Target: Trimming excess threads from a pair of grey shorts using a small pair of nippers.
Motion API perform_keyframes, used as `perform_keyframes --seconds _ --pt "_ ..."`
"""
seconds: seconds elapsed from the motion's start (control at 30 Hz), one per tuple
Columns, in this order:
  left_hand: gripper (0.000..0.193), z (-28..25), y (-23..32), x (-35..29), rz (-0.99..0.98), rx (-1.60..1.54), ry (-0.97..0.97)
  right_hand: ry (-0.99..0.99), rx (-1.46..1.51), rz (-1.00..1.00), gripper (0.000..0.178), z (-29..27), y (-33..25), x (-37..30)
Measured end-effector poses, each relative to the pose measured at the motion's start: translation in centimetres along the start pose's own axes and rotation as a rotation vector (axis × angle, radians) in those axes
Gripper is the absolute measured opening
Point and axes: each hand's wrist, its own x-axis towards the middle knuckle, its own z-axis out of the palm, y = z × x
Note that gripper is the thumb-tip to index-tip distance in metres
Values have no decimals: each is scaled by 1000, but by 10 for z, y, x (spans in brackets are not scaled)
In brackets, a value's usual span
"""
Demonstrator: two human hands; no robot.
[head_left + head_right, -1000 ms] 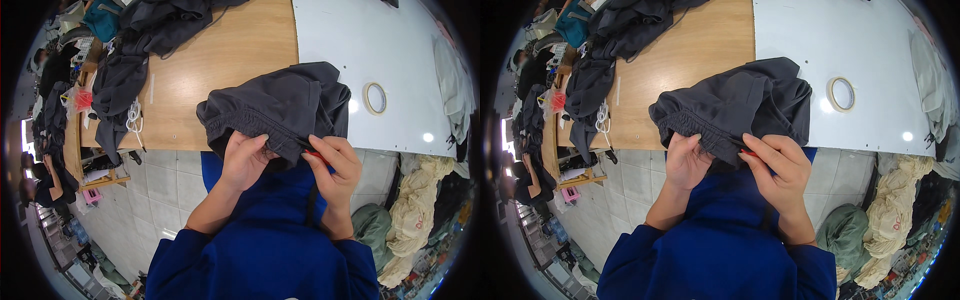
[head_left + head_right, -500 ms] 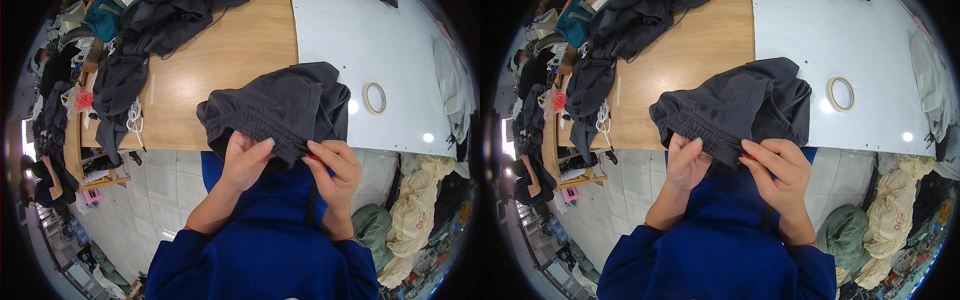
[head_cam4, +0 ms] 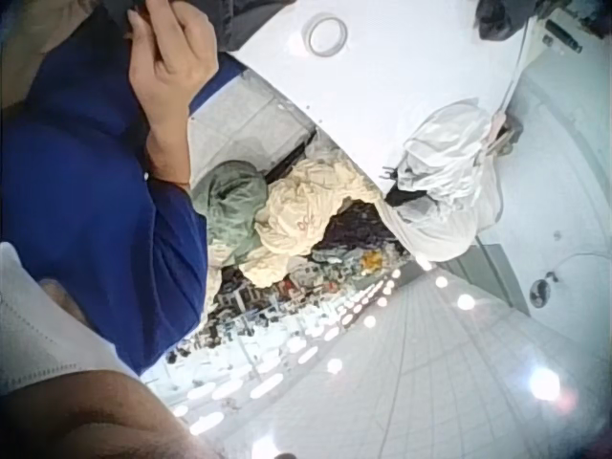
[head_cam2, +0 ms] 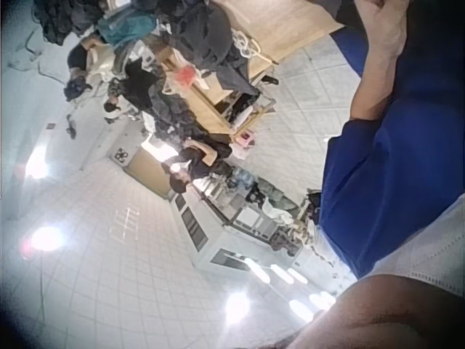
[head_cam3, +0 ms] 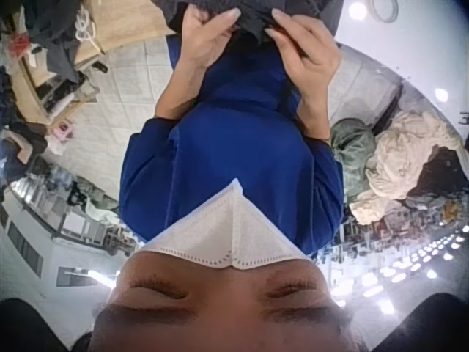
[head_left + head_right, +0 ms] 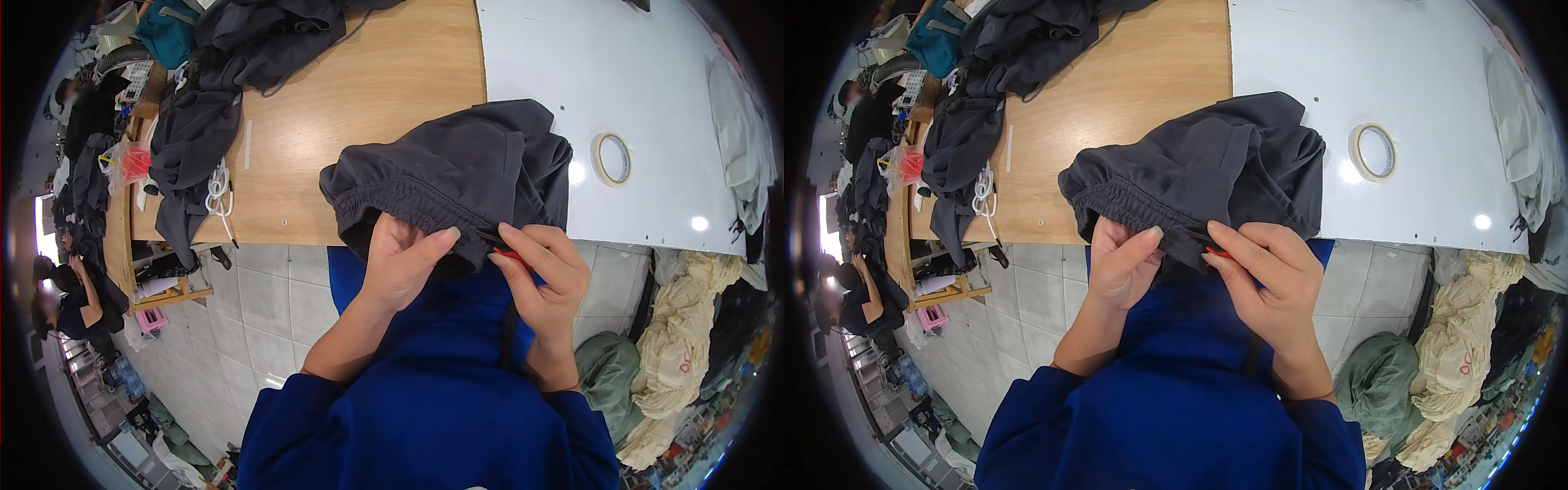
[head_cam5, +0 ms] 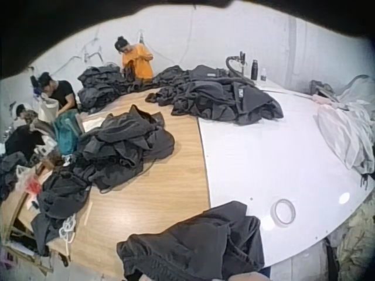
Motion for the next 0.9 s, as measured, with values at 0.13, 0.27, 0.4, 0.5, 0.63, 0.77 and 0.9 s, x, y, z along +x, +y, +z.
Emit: perform_keyframes --seconds 0.13,0.27,0.4,0.5,0.63,0.77,0.9 --pt "52 -1 0 1 -9 13 1 -4 -29 -27 35 0 5 -1" --pt "51 1 0 1 -15 8 6 -4 27 -5 34 -1 4 2" --pt "51 1 0 1 -4 70 2 13 19 3 34 -3 0 7" --pt "50 1 -1 1 1 72 10 -4 13 9 34 -2 0 9" --pt "50 1 -1 2 9 80 0 -6 -8 -13 34 -3 0 10" --pt "50 2 0 2 12 82 -3 -2 -31 -19 34 -3 1 10" --pt "49 3 0 3 4 75 2 -1 -42 -23 33 -2 0 11"
